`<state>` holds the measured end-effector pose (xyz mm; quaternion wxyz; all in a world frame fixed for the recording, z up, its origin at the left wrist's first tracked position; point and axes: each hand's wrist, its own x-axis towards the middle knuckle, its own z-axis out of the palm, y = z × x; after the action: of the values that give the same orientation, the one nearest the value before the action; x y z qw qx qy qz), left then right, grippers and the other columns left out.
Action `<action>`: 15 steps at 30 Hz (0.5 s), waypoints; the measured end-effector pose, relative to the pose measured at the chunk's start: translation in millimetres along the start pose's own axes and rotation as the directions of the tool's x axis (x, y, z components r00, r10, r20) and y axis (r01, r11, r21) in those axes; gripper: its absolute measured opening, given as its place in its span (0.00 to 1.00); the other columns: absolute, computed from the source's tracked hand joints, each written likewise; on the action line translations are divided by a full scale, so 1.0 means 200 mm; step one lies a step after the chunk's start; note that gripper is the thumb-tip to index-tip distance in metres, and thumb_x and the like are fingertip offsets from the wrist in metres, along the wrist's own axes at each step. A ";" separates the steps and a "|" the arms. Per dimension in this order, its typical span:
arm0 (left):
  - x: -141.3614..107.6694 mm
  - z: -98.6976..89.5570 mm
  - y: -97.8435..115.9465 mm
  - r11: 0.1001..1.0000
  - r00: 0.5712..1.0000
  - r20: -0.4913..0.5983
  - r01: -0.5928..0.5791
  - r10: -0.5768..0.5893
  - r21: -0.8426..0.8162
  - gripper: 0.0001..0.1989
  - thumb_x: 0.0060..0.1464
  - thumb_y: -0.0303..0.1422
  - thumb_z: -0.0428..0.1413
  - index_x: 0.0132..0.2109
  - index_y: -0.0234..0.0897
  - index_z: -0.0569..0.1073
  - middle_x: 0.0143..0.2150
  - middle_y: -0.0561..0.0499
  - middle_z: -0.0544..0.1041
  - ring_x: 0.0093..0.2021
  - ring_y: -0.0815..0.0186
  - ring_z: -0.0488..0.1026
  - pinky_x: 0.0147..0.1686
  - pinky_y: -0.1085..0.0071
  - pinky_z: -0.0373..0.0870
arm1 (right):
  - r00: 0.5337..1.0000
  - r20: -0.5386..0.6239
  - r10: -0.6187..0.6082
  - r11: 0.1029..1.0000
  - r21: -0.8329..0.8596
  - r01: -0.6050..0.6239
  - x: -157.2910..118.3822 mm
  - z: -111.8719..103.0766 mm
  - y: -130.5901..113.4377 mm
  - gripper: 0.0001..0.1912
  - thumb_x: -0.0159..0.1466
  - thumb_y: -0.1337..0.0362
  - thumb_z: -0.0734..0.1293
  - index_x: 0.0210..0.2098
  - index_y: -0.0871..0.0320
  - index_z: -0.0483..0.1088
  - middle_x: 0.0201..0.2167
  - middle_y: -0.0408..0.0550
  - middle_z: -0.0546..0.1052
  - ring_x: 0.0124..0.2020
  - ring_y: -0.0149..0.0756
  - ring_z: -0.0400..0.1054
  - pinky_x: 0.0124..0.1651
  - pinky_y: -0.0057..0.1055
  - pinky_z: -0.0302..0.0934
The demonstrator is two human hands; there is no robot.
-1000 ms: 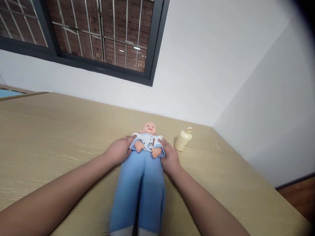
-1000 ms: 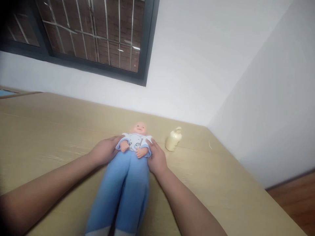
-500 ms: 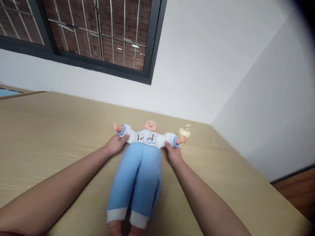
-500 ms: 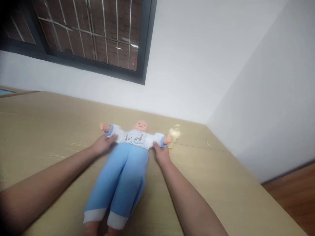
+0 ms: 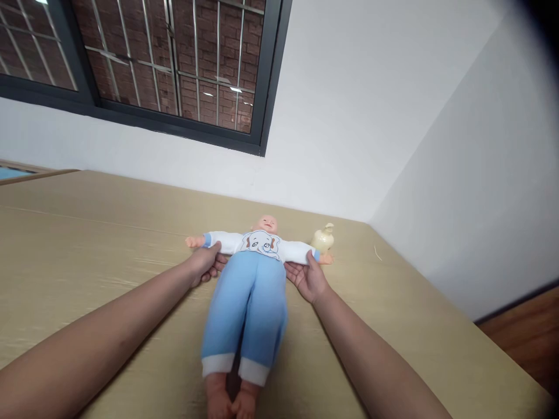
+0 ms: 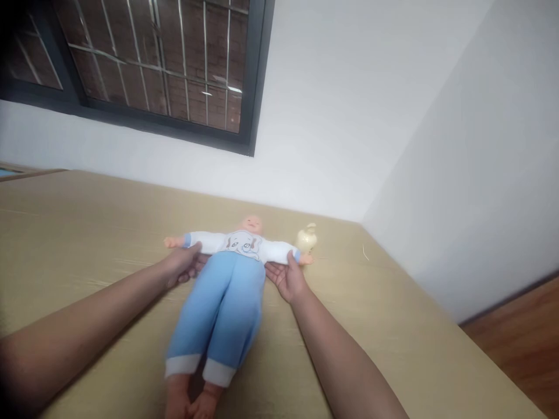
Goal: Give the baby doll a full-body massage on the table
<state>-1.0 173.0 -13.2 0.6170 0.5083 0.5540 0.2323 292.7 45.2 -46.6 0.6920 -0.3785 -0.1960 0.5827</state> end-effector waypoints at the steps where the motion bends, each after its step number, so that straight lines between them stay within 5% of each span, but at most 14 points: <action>1: -0.01 0.00 -0.01 1.000 1.000 0.008 -0.003 0.003 0.008 0.30 0.64 0.54 0.44 0.36 0.30 0.73 0.26 0.45 0.74 0.16 0.71 0.61 0.13 0.77 0.42 | 1.000 -0.011 0.009 1.000 0.019 -0.009 -0.01 0.00 0.00 0.32 0.71 0.43 0.59 0.55 0.67 0.70 0.45 0.65 0.81 0.47 0.47 0.79 0.53 0.41 0.73; 6: -0.07 -0.01 -0.08 0.994 0.994 0.029 -0.106 0.105 0.034 0.27 0.60 0.55 0.48 0.38 0.32 0.73 0.30 0.44 0.77 0.19 0.67 0.67 0.14 0.75 0.50 | 0.995 -0.087 0.047 0.997 0.067 -0.041 -0.06 -0.01 -0.02 0.36 0.70 0.39 0.56 0.56 0.67 0.69 0.45 0.66 0.81 0.48 0.47 0.79 0.52 0.42 0.73; 9: -0.13 -0.01 -0.10 0.914 0.955 0.029 -0.290 0.294 0.284 0.23 0.58 0.51 0.52 0.38 0.34 0.75 0.31 0.46 0.78 0.25 0.63 0.72 0.20 0.71 0.60 | 0.987 -0.092 0.133 0.991 0.036 -0.130 -0.08 -0.01 -0.06 0.37 0.70 0.40 0.56 0.56 0.70 0.68 0.45 0.68 0.80 0.45 0.48 0.80 0.49 0.43 0.74; 12: -0.22 -0.01 -0.09 0.585 0.812 0.144 -0.519 0.566 0.623 0.17 0.58 0.41 0.54 0.48 0.36 0.77 0.40 0.44 0.80 0.39 0.55 0.77 0.38 0.63 0.72 | 0.981 -0.094 0.167 0.986 0.007 -0.167 -0.09 -0.03 -0.09 0.31 0.70 0.46 0.61 0.56 0.70 0.68 0.45 0.68 0.81 0.45 0.49 0.80 0.51 0.46 0.74; 15: -0.32 0.00 -0.08 0.173 0.572 0.384 -0.690 0.724 0.703 0.26 0.56 0.29 0.53 0.63 0.39 0.71 0.61 0.40 0.73 0.59 0.49 0.70 0.56 0.55 0.68 | 0.981 -0.192 0.036 0.999 -0.007 -0.039 -0.08 -0.04 -0.10 0.22 0.69 0.55 0.67 0.56 0.63 0.68 0.42 0.61 0.82 0.44 0.47 0.80 0.53 0.47 0.73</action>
<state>-24.5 112.2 0.7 0.1271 0.9167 0.3049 0.2247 307.5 26.1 -34.1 0.6945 -0.4402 -0.1242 0.5553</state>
